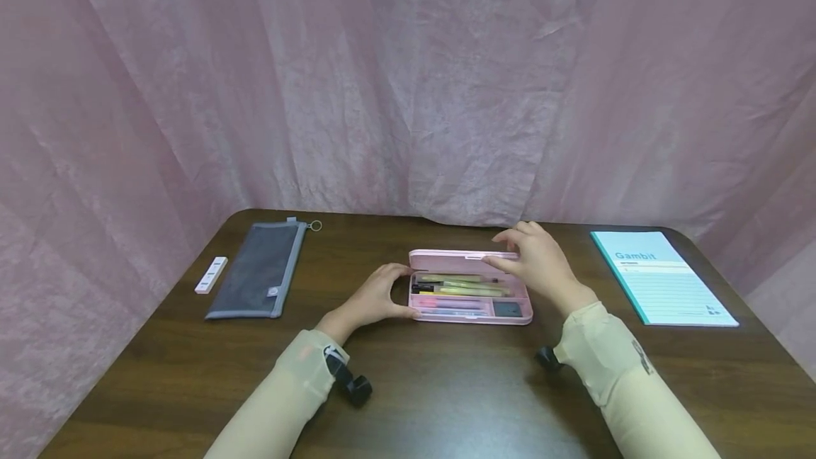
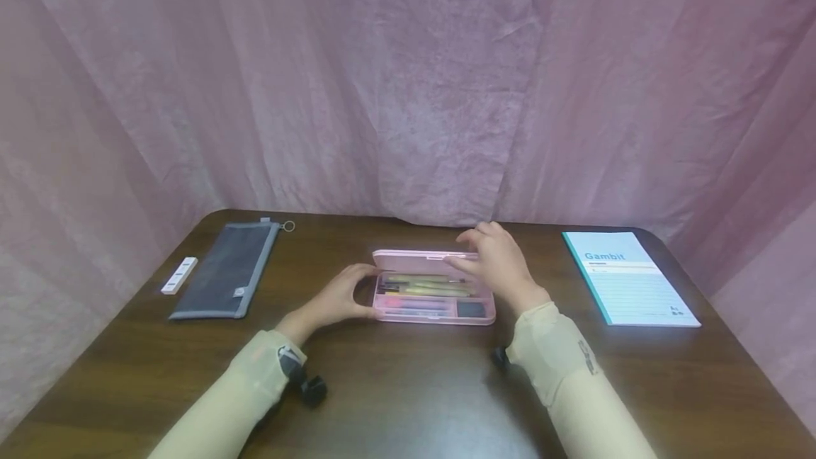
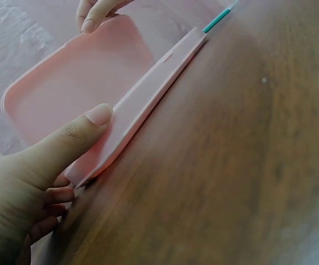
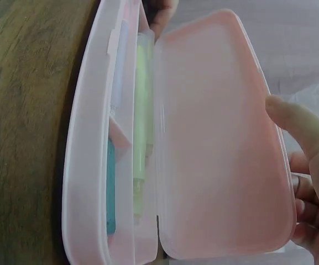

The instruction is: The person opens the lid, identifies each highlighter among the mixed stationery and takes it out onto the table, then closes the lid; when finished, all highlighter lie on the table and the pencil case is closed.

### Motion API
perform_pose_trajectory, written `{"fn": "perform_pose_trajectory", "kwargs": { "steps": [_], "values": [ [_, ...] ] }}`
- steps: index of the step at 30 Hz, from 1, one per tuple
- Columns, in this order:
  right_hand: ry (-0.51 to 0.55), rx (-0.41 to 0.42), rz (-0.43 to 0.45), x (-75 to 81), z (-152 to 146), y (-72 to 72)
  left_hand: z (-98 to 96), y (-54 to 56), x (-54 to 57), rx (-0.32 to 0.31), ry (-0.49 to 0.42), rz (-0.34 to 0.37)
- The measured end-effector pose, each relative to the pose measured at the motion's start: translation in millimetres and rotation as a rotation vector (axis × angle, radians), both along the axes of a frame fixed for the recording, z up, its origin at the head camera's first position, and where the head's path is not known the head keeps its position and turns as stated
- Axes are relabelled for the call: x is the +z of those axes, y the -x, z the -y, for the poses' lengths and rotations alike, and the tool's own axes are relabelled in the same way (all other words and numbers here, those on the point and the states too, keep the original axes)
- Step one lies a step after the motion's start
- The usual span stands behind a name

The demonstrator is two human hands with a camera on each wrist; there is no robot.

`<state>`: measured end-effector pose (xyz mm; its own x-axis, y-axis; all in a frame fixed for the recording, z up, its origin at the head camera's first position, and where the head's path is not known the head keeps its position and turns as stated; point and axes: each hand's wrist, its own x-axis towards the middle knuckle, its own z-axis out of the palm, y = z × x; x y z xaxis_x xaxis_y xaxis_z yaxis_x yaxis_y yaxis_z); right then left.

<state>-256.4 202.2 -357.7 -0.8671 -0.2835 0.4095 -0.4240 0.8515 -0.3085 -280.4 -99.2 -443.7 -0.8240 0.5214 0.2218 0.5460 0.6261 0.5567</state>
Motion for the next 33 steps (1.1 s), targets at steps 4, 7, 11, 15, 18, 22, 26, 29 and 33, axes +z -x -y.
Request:
{"fn": "perform_pose_trajectory", "kwargs": {
  "steps": [4,7,11,15,18,22,26,29,33],
  "values": [
    [-0.030,-0.039,-0.068,1.4,4,2.7,0.7,1.0,-0.9,0.005,0.009,0.009],
    [-0.049,-0.070,-0.140,1.1,6,5.3,0.5,2.4,-1.3,0.008,0.015,0.013],
    [-0.062,-0.109,-0.258,-1.8,9,9.4,0.6,3.3,-1.5,0.008,0.014,0.012],
    [-0.067,-0.130,-0.359,-7.9,12,11.9,0.8,3.6,-2.2,0.004,0.021,0.003],
    [-0.046,-0.122,-0.379,-12.9,12,11.6,0.8,3.7,-3.1,0.007,0.024,0.002],
    [-0.007,-0.103,-0.343,-17.5,12,11.7,0.5,3.8,-4.2,0.009,0.021,-0.002],
    [0.014,-0.099,-0.318,-18.4,10,14.6,0.1,3.9,-4.4,0.007,0.020,-0.006],
    [0.022,-0.096,-0.340,-18.3,9,17.5,0.3,3.8,-3.9,0.009,0.019,-0.004],
    [0.037,-0.114,-0.404,-19.2,8,20.5,1.1,3.1,-2.3,0.006,0.026,-0.003]
  ]
}}
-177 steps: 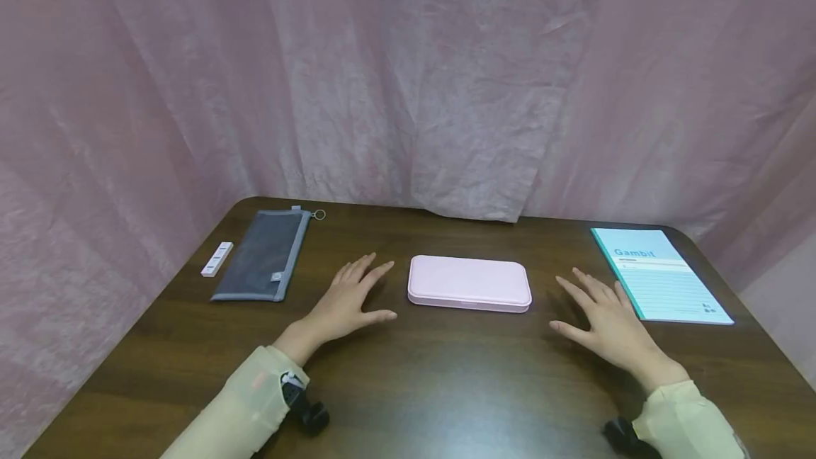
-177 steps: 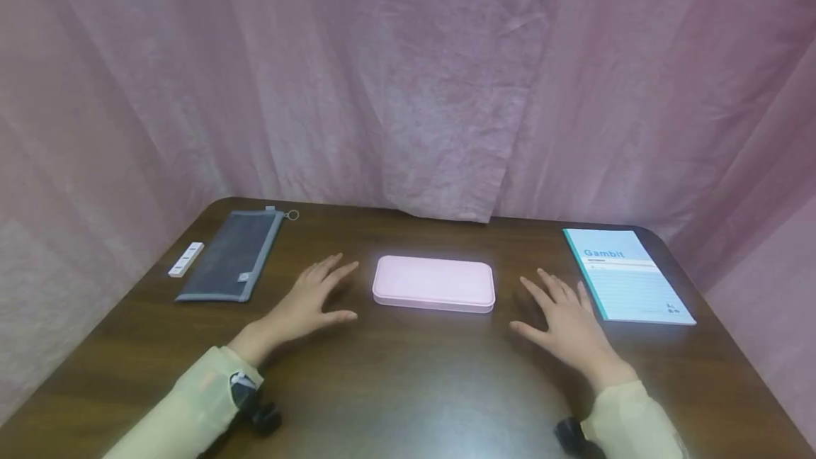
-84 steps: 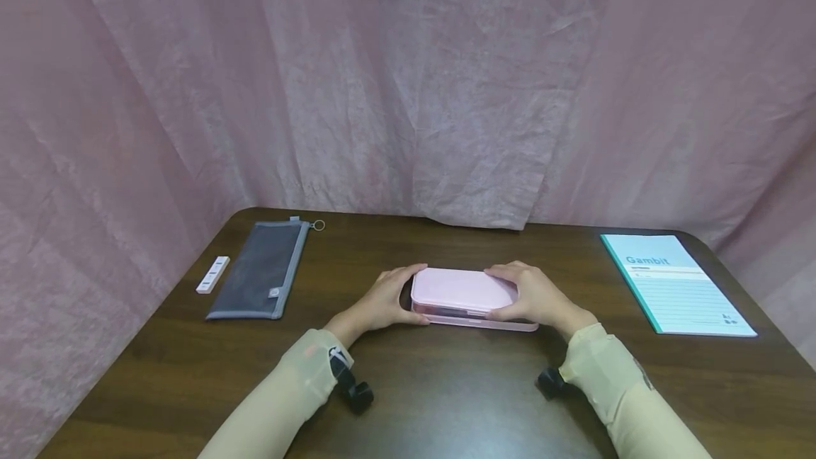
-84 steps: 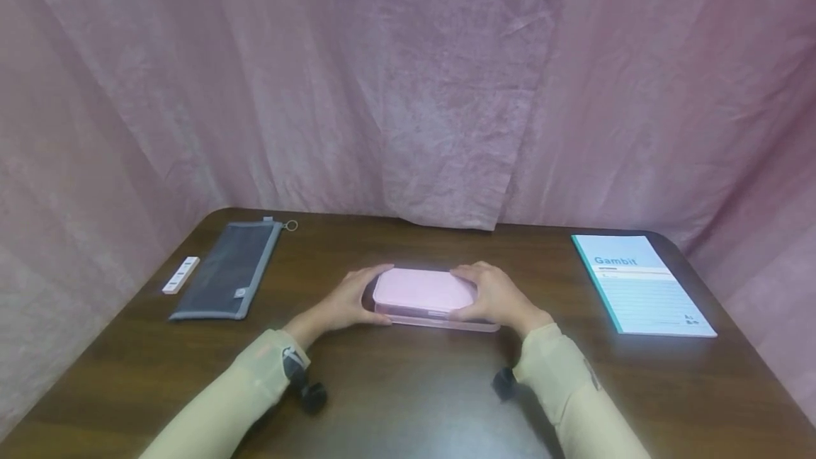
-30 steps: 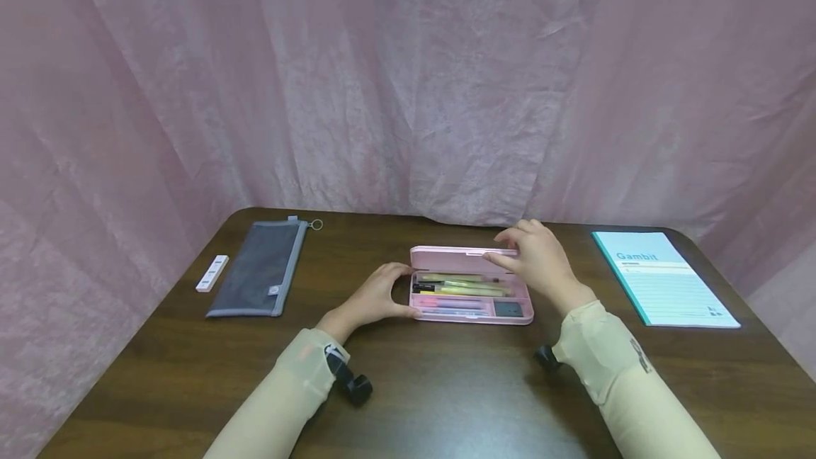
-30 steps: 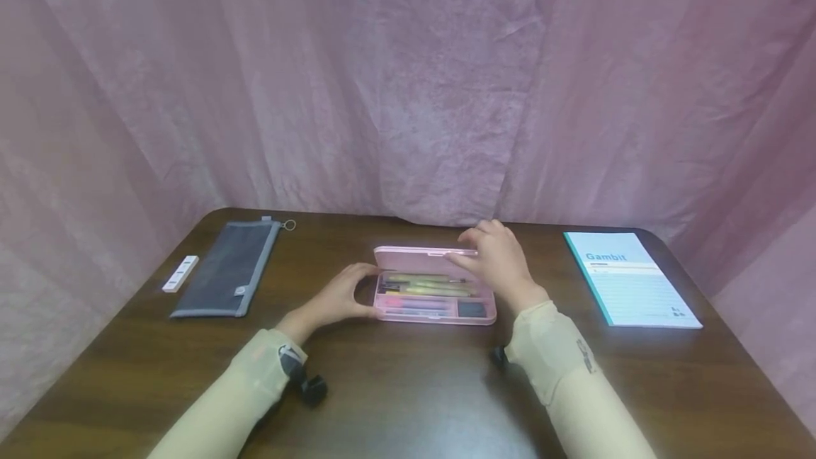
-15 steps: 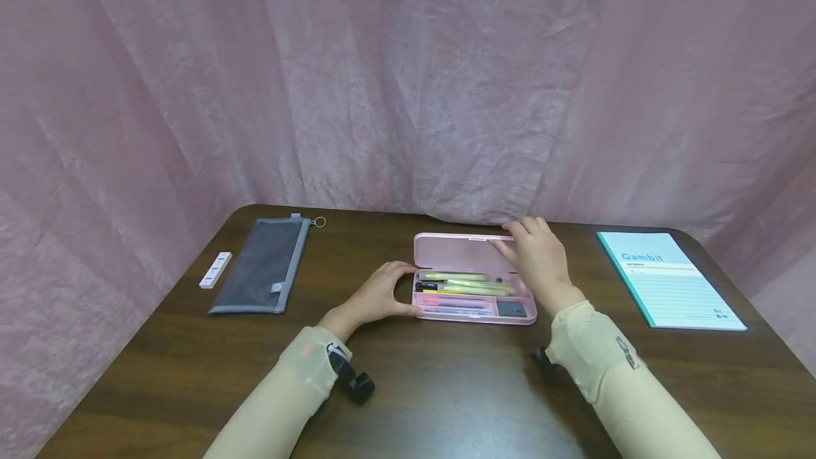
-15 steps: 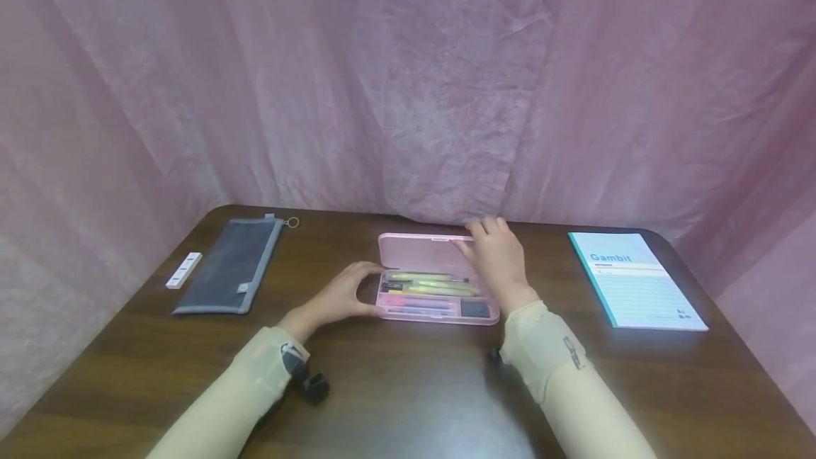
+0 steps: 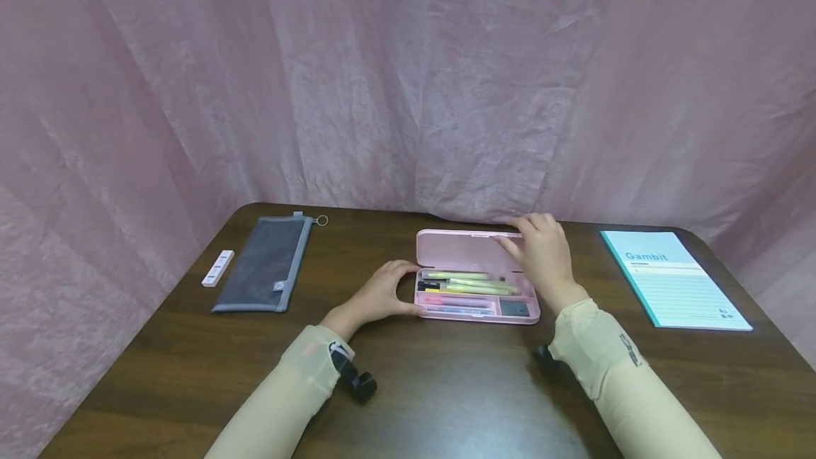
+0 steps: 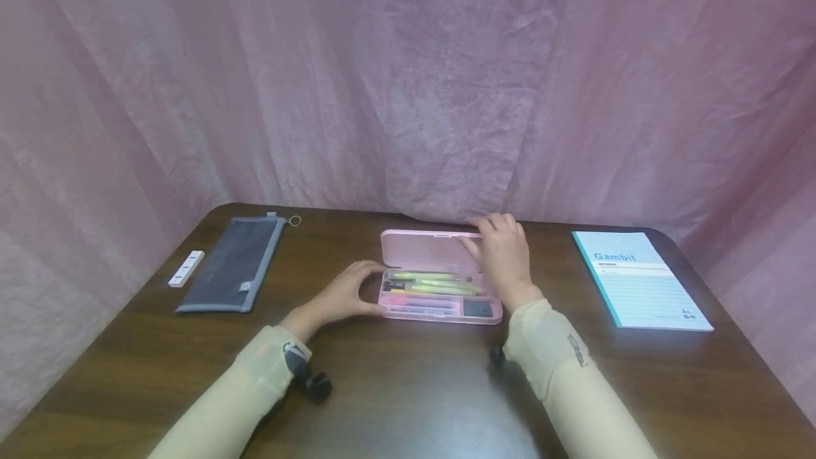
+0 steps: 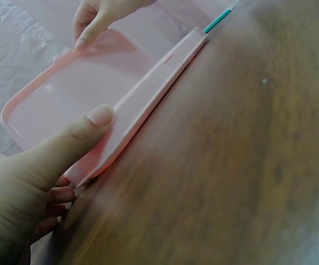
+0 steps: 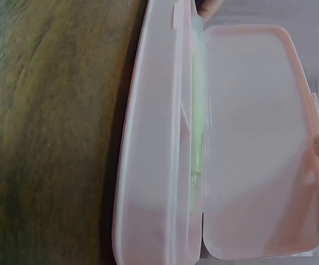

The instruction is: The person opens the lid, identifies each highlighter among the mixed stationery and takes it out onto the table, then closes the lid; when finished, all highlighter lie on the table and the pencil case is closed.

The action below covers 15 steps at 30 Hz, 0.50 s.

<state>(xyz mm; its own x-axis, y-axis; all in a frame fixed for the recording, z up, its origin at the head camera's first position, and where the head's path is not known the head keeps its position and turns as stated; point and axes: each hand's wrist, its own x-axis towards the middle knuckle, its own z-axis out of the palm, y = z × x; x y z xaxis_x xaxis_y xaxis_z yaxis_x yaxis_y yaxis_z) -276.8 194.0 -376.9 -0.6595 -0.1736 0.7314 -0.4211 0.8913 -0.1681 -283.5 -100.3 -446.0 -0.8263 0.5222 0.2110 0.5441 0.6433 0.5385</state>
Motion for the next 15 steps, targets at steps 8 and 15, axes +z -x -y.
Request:
{"fn": "perform_pose_trajectory", "kwargs": {
  "steps": [8,15],
  "values": [
    [0.058,-0.015,-0.021,0.9,0.0,1.5,0.1,-0.7,2.4,-0.008,0.008,-0.002],
    [0.047,-0.019,0.007,-0.3,-1.1,4.0,0.3,-1.6,2.7,0.003,0.008,0.038]
  ]
}}
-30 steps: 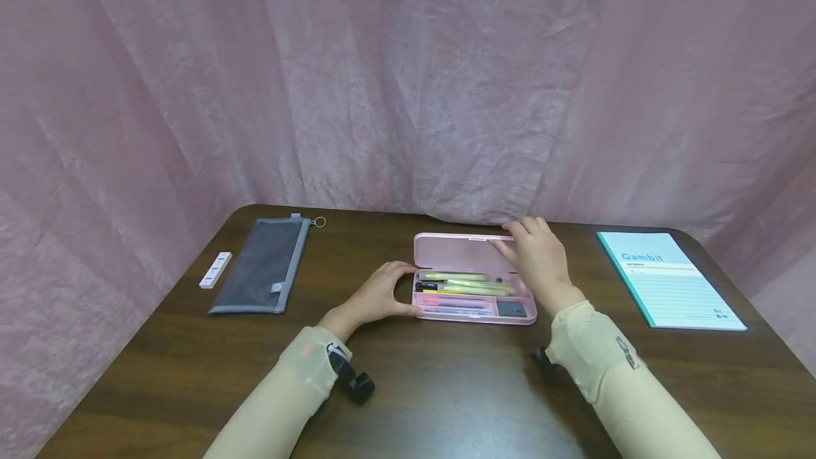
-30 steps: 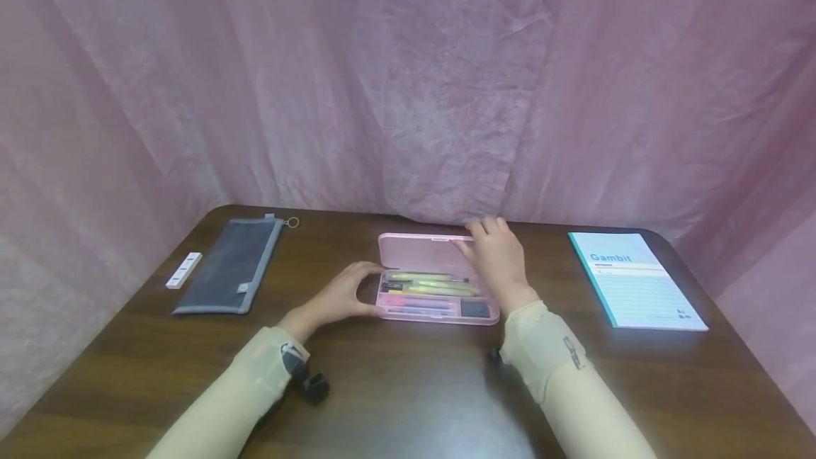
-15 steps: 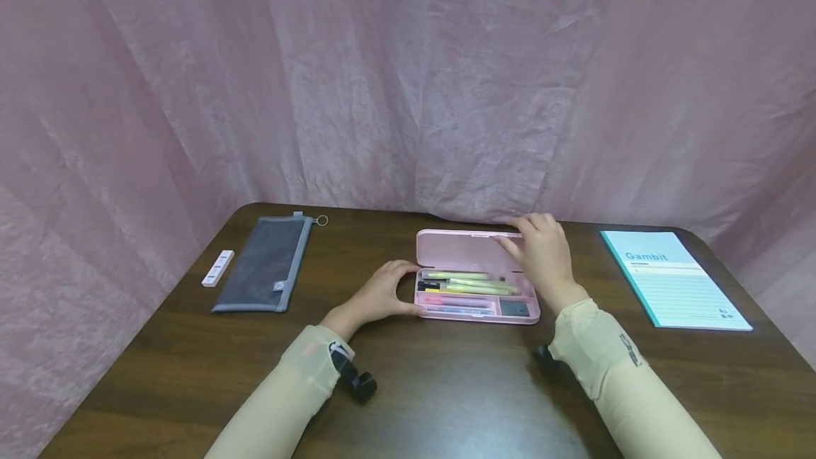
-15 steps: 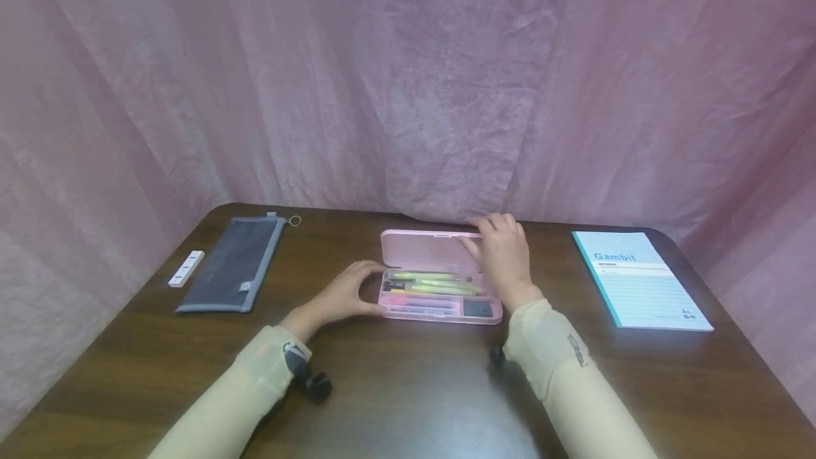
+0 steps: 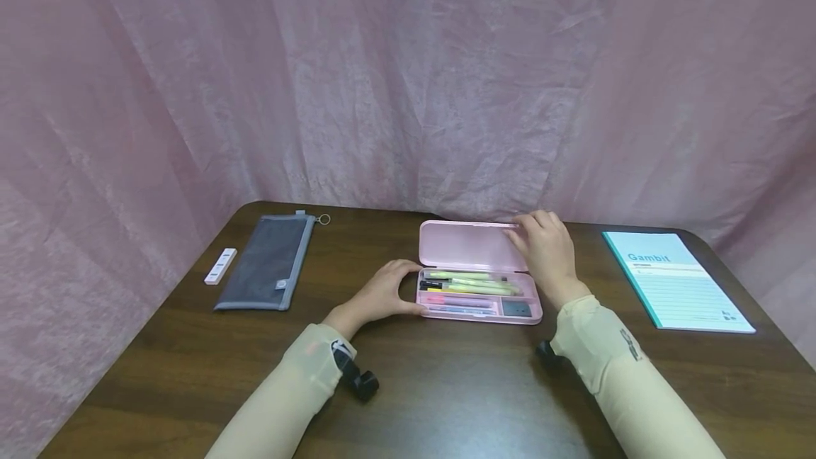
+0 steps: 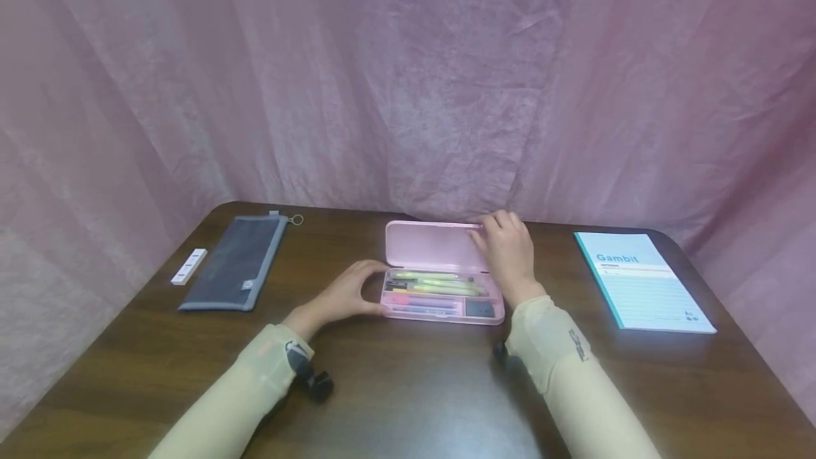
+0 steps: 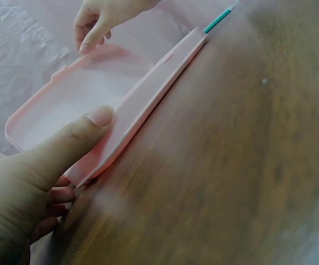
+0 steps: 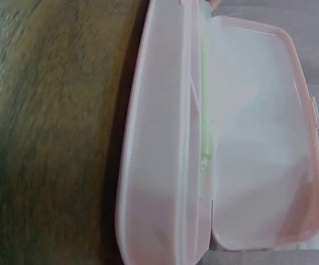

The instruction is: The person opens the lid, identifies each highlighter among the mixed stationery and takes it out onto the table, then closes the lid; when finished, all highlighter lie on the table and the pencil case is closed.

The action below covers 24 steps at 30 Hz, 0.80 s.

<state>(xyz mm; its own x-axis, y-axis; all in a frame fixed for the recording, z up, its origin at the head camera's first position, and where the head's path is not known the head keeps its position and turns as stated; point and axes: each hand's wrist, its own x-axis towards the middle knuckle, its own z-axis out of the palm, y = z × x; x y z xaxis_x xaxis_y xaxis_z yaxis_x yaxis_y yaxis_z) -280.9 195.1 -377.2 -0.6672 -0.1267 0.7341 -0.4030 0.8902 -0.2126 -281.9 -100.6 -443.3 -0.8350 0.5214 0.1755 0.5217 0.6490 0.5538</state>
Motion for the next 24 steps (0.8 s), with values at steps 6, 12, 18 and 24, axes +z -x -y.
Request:
{"fn": "perform_pose_trajectory", "kwargs": {
  "steps": [6,12,18,24],
  "values": [
    [-0.029,0.001,0.021,-1.8,-4,4.9,0.1,-1.0,2.0,-0.004,0.007,0.006],
    [-0.038,0.020,0.239,-3.6,-8,10.8,0.6,-2.2,3.3,-0.002,0.031,-0.001],
    [0.003,0.070,0.486,-7.0,-12,16.4,0.3,-3.2,4.1,0.016,0.055,-0.020],
    [0.021,0.114,0.582,-13.9,-16,20.7,0.8,-2.0,3.8,0.001,0.044,-0.103]
  ]
}}
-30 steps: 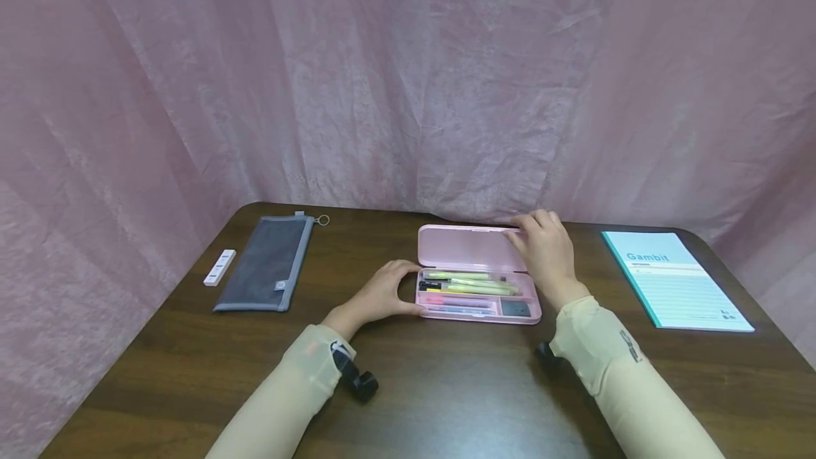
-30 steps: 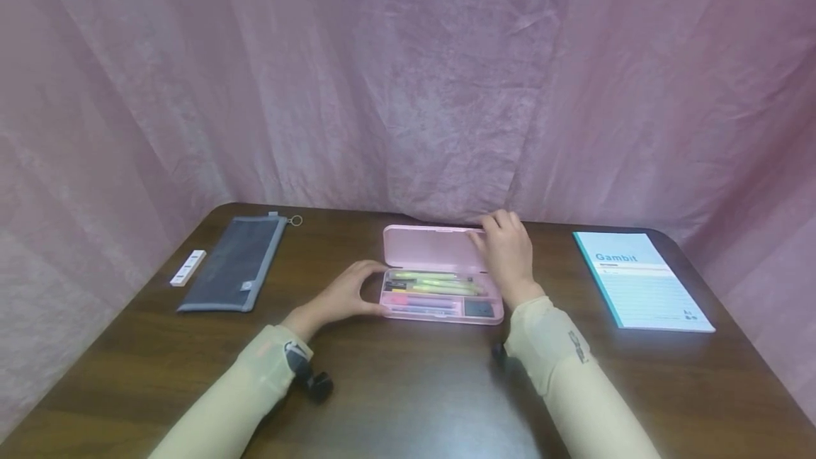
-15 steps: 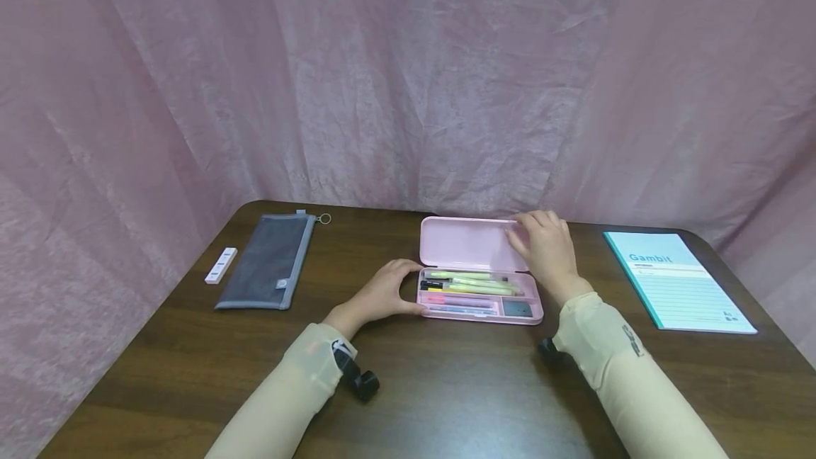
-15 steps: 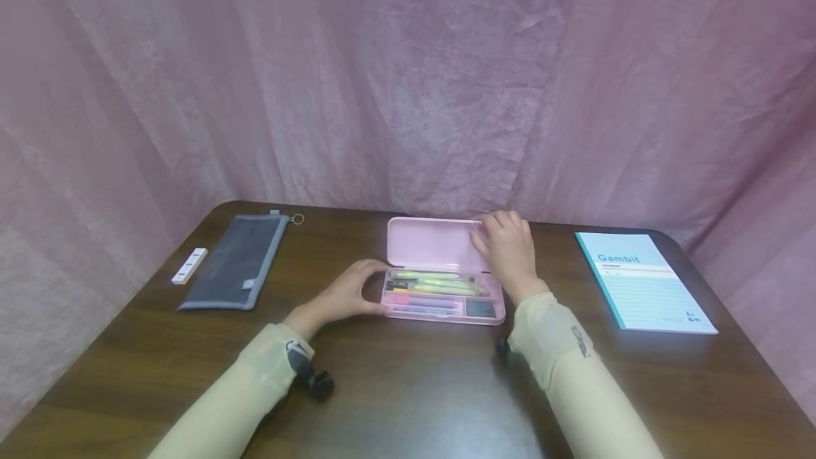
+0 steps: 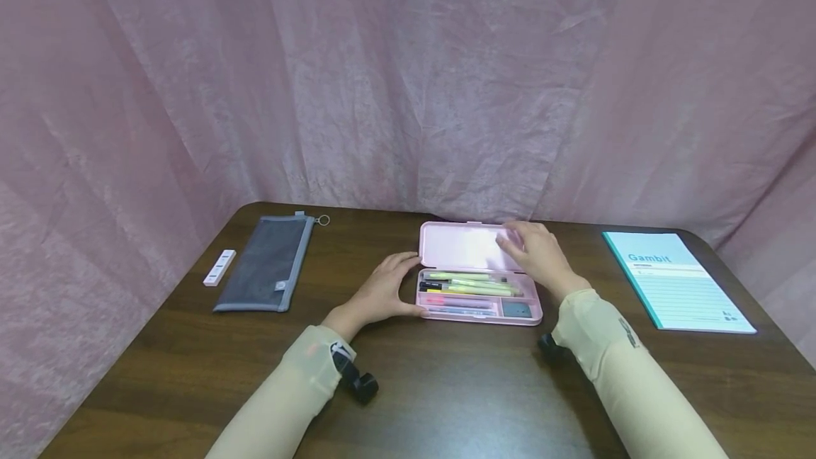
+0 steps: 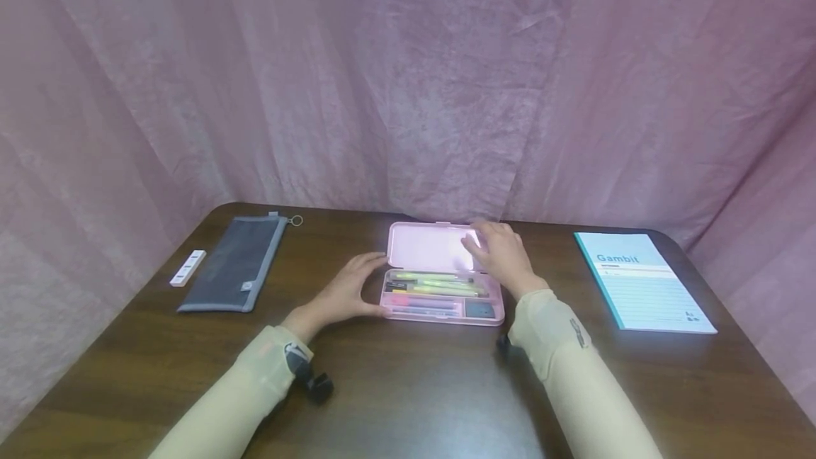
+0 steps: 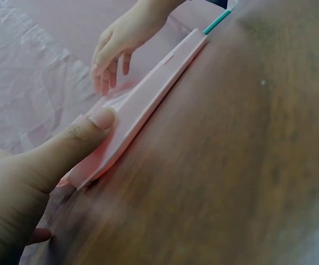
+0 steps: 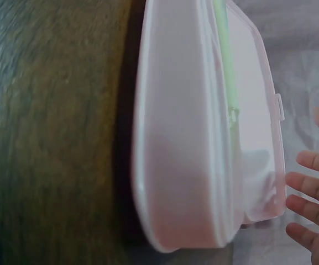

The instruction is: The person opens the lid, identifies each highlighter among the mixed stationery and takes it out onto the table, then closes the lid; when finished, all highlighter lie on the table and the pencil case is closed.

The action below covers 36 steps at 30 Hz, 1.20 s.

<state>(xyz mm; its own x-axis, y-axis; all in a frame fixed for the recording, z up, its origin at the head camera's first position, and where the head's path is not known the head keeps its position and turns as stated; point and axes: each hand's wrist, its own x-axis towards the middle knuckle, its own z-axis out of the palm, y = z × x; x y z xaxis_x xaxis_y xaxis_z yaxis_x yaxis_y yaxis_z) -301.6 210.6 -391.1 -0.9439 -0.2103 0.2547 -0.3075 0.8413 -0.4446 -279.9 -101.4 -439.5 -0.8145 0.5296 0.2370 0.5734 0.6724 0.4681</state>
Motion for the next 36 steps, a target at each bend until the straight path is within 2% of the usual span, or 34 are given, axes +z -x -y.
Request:
{"fn": "perform_pose_trajectory", "kwargs": {
  "steps": [5,9,20,28,36],
  "values": [
    [0.007,0.035,0.036,-7.8,-2,3.7,1.0,2.6,-2.7,-0.038,0.050,-0.042],
    [-0.011,0.052,0.064,-13.4,-3,6.1,1.5,3.4,-2.6,-0.049,0.093,-0.003],
    [-0.093,0.065,0.158,-20.7,1,5.2,0.8,4.0,4.3,-0.064,0.131,0.081],
    [-0.110,0.076,0.150,-23.4,1,5.4,-2.0,7.5,9.7,-0.106,0.143,0.069],
    [-0.108,0.075,0.121,-22.2,1,4.1,-2.1,5.5,7.1,-0.077,0.095,0.147]
  ]
}}
